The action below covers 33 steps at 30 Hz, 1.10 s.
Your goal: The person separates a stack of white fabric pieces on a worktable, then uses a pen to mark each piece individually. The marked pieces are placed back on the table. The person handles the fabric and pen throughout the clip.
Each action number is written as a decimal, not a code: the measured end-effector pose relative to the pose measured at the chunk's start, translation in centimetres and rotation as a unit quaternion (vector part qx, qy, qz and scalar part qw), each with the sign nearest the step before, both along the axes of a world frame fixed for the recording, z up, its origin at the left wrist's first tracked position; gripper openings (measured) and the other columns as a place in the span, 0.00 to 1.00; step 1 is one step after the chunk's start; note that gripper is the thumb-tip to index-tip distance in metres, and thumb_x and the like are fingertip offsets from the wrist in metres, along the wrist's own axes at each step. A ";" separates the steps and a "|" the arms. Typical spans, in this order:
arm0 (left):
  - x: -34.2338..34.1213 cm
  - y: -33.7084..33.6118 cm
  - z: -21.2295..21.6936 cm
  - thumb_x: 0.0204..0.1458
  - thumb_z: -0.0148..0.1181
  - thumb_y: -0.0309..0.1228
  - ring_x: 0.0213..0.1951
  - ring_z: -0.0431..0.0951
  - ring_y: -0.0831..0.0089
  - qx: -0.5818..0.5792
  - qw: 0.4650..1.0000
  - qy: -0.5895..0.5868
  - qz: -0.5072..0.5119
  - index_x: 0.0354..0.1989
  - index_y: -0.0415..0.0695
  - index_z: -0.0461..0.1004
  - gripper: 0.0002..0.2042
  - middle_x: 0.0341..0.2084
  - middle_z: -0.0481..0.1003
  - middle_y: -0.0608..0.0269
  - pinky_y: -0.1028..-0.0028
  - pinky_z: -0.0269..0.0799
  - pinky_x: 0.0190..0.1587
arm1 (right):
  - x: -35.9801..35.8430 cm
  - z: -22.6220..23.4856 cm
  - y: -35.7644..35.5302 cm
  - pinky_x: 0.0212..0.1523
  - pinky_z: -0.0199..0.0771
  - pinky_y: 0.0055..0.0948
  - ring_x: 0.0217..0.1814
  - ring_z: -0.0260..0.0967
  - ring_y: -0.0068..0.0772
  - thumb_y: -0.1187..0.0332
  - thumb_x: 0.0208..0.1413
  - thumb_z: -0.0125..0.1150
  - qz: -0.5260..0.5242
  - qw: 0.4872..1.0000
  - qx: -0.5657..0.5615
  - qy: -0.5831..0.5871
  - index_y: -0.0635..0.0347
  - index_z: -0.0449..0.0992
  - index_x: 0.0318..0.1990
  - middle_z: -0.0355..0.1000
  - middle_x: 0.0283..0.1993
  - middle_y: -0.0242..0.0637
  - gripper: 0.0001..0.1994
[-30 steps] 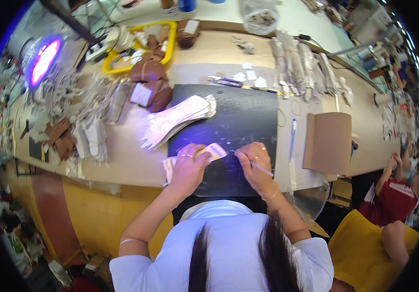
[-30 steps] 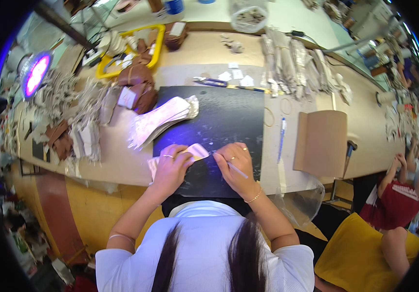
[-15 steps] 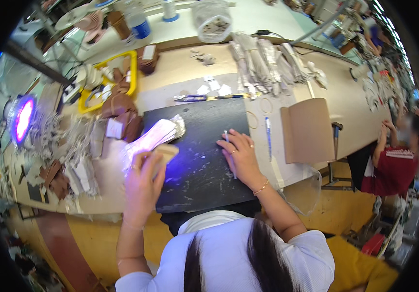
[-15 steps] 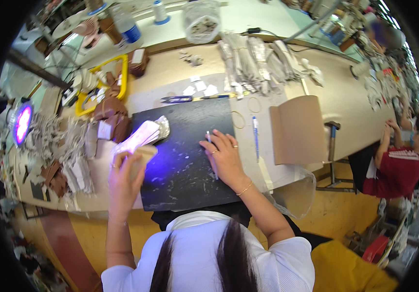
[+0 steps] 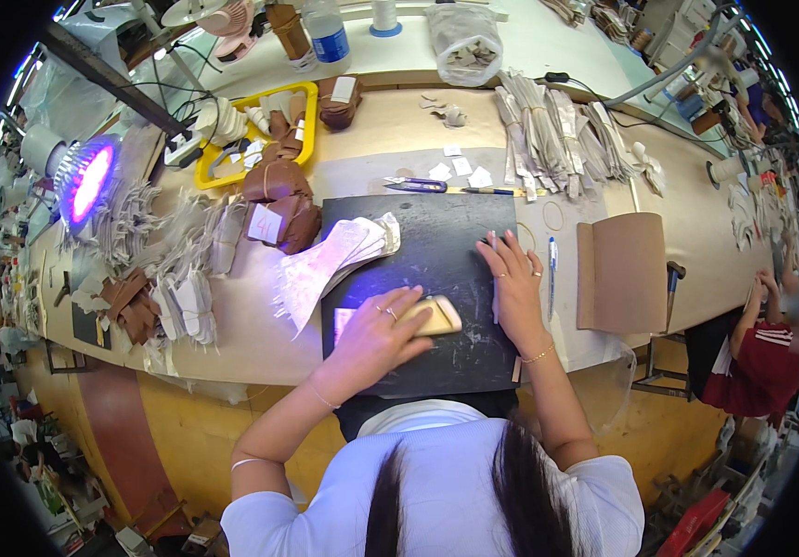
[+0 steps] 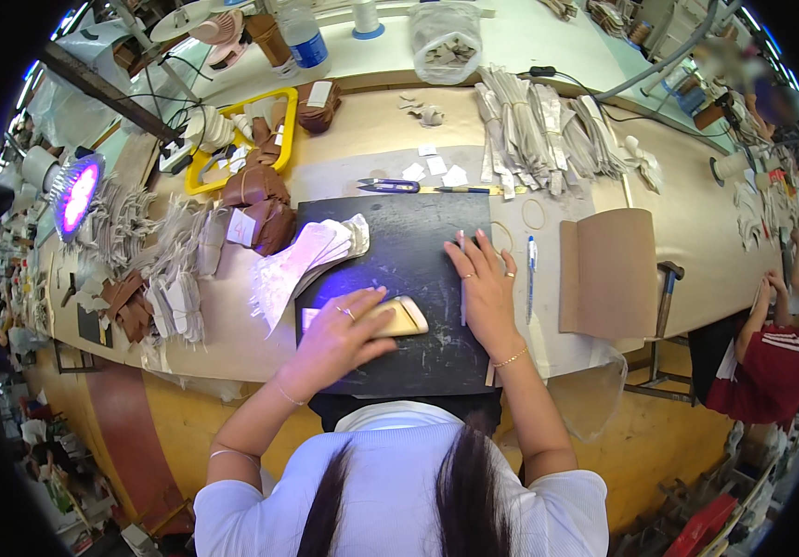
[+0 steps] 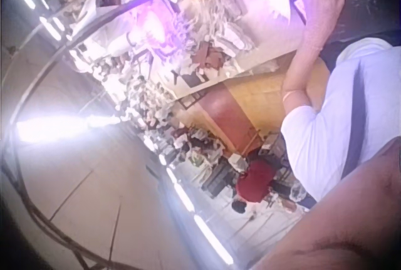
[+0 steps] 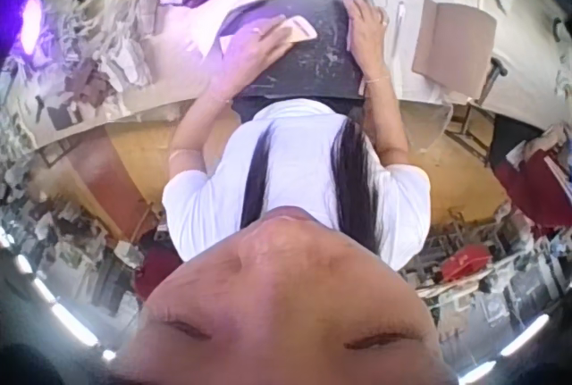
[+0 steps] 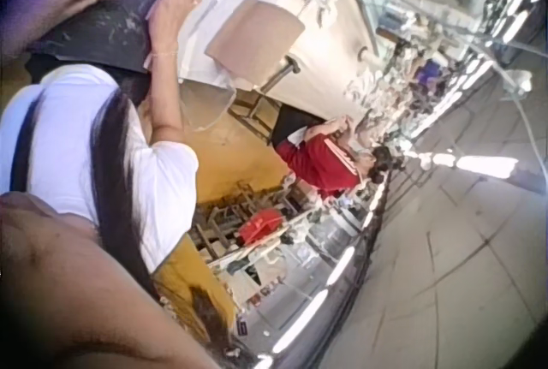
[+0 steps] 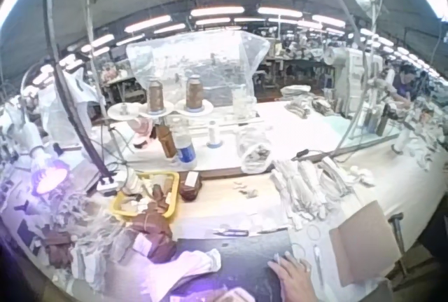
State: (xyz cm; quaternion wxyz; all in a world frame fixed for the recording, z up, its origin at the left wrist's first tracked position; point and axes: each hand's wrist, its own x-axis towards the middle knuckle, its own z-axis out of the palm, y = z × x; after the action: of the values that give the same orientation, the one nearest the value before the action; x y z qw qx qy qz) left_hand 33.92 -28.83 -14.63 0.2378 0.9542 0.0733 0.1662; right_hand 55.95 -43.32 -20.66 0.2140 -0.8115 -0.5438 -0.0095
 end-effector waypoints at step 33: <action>-0.4 10.5 -1.7 0.54 0.68 0.45 0.47 0.76 0.48 -0.091 0.967 0.087 0.221 0.54 0.36 0.74 0.27 0.44 0.75 0.44 0.55 0.71 0.52 | 8.4 -1.2 2.9 0.49 0.68 0.46 0.42 0.75 0.42 0.69 0.62 0.60 -0.214 0.971 0.018 0.102 0.58 0.75 0.39 0.76 0.37 0.40 0.04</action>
State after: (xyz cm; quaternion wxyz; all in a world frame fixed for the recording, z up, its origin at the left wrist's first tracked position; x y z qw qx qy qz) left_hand 33.48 -18.37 -16.34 0.2733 0.8994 0.3179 0.1239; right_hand 64.33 -40.46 -21.89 0.2759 -0.9017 -0.3325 0.0184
